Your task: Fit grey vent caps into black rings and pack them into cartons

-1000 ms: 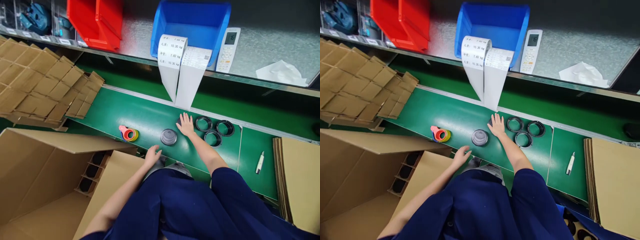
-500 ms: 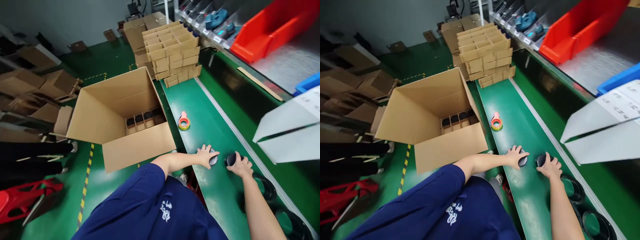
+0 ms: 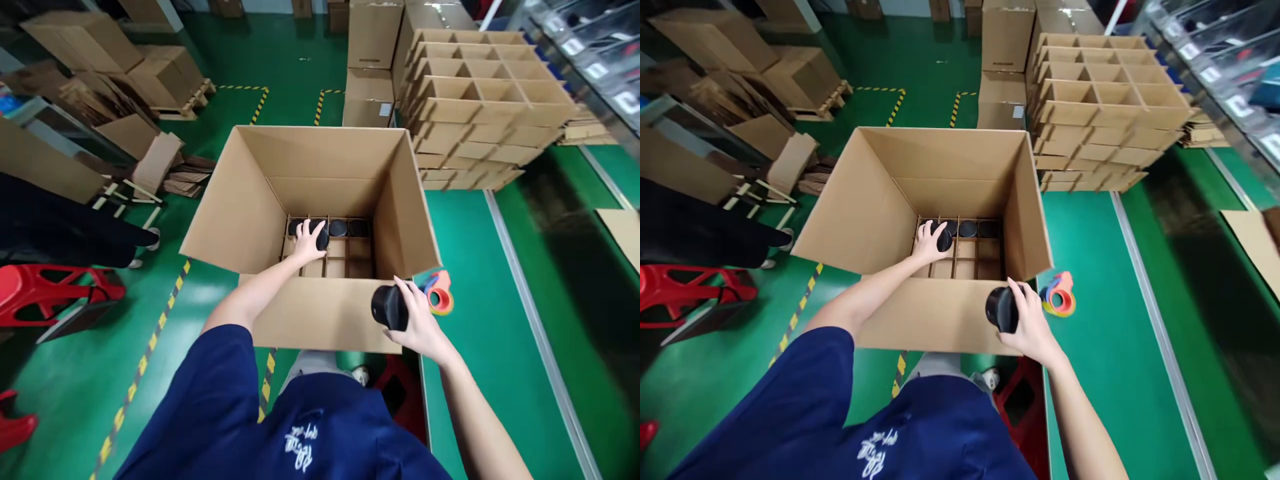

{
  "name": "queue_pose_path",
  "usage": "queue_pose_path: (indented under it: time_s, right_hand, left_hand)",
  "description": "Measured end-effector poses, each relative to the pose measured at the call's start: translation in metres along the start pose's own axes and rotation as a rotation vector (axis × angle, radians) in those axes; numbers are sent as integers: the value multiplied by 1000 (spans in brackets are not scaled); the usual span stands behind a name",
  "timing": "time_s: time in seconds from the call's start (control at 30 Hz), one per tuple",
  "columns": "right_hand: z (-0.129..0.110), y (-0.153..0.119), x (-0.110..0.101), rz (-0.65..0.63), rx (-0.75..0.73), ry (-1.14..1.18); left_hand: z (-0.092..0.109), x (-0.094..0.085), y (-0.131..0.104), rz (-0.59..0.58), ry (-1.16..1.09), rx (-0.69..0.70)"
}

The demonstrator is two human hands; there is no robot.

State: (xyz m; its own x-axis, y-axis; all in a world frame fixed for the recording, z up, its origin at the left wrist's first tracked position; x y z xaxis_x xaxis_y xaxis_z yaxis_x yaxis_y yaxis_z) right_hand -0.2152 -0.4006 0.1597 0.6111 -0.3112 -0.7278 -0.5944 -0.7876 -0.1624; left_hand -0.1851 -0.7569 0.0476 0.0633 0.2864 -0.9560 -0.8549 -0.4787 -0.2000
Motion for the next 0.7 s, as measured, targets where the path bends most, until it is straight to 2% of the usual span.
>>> queue_pose_path:
  time_s: [0.07,0.17,0.23,0.3,0.37,0.47,0.57,0.7]
  right_hand:
    - [-14,94,33,-35,-26,-72]
    - [1,224,117,-171,68,-228]
    - [24,290,186,-316,159,-340]
    - [45,338,252,-443,207,-420]
    - [61,372,308,-517,217,-449]
    - [80,404,369,-549,213,-467]
    - [99,420,407,-539,187,-485]
    - [123,416,436,-515,113,-454]
  left_hand:
    - [-58,25,39,-105,67,-74]
    - [-125,79,78,-234,76,-127]
    - [-156,119,95,-314,85,-144]
    - [-176,156,107,-377,90,-141]
    - [-188,187,117,-425,88,-119]
    - [-197,224,128,-479,79,-77]
    - [-205,252,133,-504,63,-44]
    - [-213,282,132,-455,22,26]
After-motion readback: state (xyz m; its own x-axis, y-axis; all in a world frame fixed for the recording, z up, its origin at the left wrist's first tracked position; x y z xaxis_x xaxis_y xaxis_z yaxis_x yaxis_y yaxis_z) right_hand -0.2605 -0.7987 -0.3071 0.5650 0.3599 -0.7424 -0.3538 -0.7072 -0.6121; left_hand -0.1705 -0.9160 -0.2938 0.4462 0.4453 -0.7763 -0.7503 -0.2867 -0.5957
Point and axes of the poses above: each hand's wrist, its own y-axis towards the middle knuckle, its own x-axis out of the palm, z = x × y, the point moved 7 cm from there along y, towards the middle knuckle, and after that the axes turned 6 degrees about y, right-handed, at the moved point
